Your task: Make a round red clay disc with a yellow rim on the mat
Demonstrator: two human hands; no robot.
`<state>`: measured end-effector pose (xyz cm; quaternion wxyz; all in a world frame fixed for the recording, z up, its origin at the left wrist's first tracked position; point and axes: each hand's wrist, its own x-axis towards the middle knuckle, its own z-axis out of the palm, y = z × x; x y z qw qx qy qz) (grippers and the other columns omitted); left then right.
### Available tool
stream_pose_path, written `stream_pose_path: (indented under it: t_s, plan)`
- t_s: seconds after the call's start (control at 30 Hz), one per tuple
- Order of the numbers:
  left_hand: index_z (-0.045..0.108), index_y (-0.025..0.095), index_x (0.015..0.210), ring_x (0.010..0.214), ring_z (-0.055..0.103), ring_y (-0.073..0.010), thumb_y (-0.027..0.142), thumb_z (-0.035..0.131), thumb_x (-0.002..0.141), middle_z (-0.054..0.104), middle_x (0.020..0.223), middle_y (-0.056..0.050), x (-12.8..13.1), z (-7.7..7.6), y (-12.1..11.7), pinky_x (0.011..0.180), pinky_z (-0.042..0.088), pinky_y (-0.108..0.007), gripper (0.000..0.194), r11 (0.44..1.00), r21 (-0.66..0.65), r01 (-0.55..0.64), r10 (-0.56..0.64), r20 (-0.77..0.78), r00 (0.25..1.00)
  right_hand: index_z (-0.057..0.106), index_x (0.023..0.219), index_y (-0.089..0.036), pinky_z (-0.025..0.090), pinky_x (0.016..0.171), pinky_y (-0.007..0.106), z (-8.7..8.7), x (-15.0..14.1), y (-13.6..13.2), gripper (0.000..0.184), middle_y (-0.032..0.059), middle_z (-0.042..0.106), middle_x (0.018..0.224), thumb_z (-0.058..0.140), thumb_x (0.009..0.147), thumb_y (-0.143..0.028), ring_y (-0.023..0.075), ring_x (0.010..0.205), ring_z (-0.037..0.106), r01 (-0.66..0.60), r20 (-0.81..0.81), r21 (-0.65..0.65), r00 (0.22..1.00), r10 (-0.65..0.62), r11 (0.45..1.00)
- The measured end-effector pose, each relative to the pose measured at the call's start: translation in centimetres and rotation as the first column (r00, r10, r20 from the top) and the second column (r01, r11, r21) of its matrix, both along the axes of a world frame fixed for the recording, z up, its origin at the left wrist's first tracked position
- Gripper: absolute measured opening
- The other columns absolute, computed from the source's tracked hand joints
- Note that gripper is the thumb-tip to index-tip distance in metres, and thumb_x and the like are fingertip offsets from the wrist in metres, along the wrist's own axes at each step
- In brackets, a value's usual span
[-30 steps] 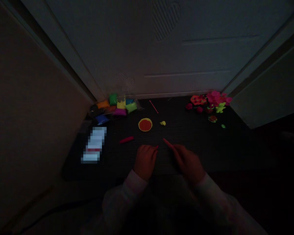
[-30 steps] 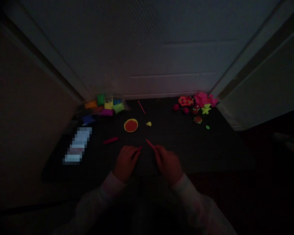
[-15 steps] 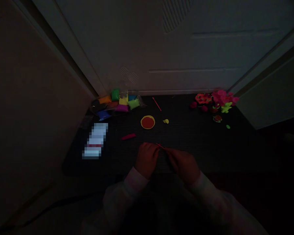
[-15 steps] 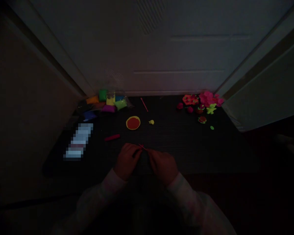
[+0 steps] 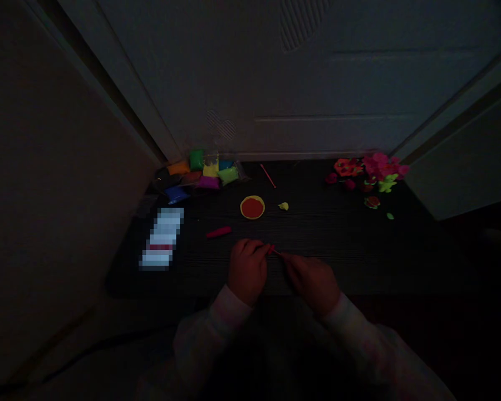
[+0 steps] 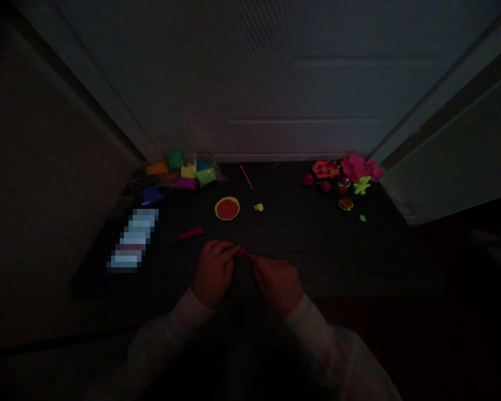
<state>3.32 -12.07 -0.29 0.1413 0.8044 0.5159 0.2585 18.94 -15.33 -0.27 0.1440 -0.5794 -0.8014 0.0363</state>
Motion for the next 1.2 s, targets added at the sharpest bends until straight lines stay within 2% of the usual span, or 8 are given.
stream_pose_path:
  t_s: [0.33, 0.5, 0.67, 0.83, 1.03, 1.2]
  plan:
    - [0.059, 0.013, 0.097, 0.089, 0.047, -0.0204, 0.014, 0.044, 0.078, 0.06, 0.092, -0.008, 0.2, 0.1, 0.0, 0.081, 0.042, -0.037, 0.025, 0.999, 0.004, -0.043, 0.043, 0.029, 0.999, 0.059, 0.1, -0.021, 0.036, 0.053, 0.024, -0.1, -0.4, 0.1, 0.027, 0.0016, 0.068, 0.076, 0.036, 0.085, -0.022, 0.0122, 0.055, 0.058, 0.014, 0.049, 0.029, 0.999, -0.016, 0.999]
    - [0.057, 0.015, 0.083, 0.084, 0.048, -0.0183, 0.015, 0.045, 0.077, 0.059, 0.083, -0.005, 0.3, 0.1, 0.0, 0.078, 0.042, -0.035, 0.013, 0.997, 0.004, -0.072, 0.071, 0.067, 0.995, 0.059, 0.098, -0.02, 0.034, 0.051, 0.024, 0.0, -0.5, 0.1, 0.027, 0.0019, 0.067, 0.07, 0.037, 0.084, -0.021, 0.0119, 0.052, 0.057, 0.016, 0.059, 0.038, 0.998, -0.018, 0.999]
    - [0.056, 0.016, 0.078, 0.085, 0.047, -0.0197, 0.023, 0.053, 0.074, 0.058, 0.083, -0.005, 0.4, 0.0, 0.0, 0.079, 0.041, -0.036, 0.009, 0.998, -0.011, -0.065, 0.065, 0.005, 0.998, 0.06, 0.095, -0.02, 0.033, 0.05, 0.024, -0.1, -1.0, 0.3, 0.026, 0.0022, 0.067, 0.072, 0.036, 0.084, -0.021, 0.012, 0.053, 0.058, 0.031, 0.066, 0.035, 0.997, -0.033, 0.999]
    - [0.058, 0.017, 0.079, 0.084, 0.048, -0.0191, 0.024, 0.052, 0.076, 0.058, 0.083, -0.004, 0.4, 0.0, -0.1, 0.077, 0.041, -0.036, 0.009, 0.999, 0.003, -0.052, 0.052, -0.031, 0.998, 0.06, 0.096, -0.02, 0.034, 0.05, 0.024, 0.0, -0.8, -0.1, 0.026, 0.002, 0.068, 0.073, 0.037, 0.084, -0.021, 0.0119, 0.053, 0.058, 0.031, 0.059, 0.035, 0.998, -0.033, 0.999]
    - [0.058, 0.017, 0.077, 0.084, 0.05, -0.0189, 0.02, 0.052, 0.075, 0.059, 0.083, -0.004, 0.4, 0.1, 0.0, 0.077, 0.041, -0.036, 0.007, 0.998, -0.029, -0.06, 0.06, -0.007, 0.998, 0.06, 0.095, -0.02, 0.034, 0.048, 0.024, -0.2, -1.2, 0.3, 0.026, 0.0027, 0.067, 0.071, 0.036, 0.084, -0.022, 0.0128, 0.05, 0.057, 0.072, -0.013, 0.028, 0.997, -0.072, 0.997]
    - [0.056, 0.017, 0.074, 0.079, 0.051, -0.0178, 0.018, 0.052, 0.074, 0.06, 0.076, -0.003, 0.3, 0.1, 0.1, 0.075, 0.042, -0.035, 0.004, 0.996, -0.043, -0.078, 0.081, 0.073, 0.994, 0.055, 0.098, -0.02, 0.041, 0.056, 0.021, -0.1, -1.2, 0.3, 0.024, 0.0005, 0.067, 0.078, 0.035, 0.086, -0.025, 0.0105, 0.059, 0.06, 0.121, -0.152, 0.03, 0.982, -0.115, 0.992]
